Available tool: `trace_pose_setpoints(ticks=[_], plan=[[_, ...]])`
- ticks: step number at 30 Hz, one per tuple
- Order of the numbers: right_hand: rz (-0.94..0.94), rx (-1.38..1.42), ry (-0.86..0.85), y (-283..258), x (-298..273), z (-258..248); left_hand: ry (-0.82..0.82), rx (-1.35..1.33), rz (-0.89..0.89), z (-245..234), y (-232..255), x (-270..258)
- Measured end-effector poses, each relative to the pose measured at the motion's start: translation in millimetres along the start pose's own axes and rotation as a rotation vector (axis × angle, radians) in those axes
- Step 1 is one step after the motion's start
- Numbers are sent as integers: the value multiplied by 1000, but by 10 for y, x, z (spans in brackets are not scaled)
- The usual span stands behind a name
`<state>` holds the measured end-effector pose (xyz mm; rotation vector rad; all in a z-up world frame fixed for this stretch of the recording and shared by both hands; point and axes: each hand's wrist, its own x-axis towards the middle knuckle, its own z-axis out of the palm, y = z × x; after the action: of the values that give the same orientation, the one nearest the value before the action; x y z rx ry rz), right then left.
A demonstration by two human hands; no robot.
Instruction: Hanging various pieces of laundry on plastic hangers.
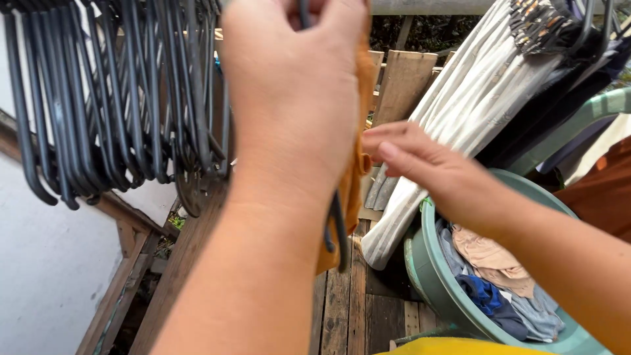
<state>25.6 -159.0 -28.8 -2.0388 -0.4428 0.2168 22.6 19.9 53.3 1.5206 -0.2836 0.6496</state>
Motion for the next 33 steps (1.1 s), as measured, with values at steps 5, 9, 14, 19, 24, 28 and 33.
trace_pose_setpoints(ticks=[5,9,14,19,24,28,33], plan=[[489,109,-13,579,143,136,23,-50,-10,16,49,-117],[596,221,153,720,200,66,70,-36,56,-63,3,-169],[454,155,263,985,215,-277,149,152,115,-163,-75,-262],[334,59,375,863,150,-570,161,463,196,-176,-188,-455],[284,-362,476,842,72,-738,3,504,-220,-106,-251,-611],[367,-427,424,761,12,-785,19,521,-191,-107,-365,-661],[216,-367,368,793,-12,-890,29,488,-102,-149,-464,-736]])
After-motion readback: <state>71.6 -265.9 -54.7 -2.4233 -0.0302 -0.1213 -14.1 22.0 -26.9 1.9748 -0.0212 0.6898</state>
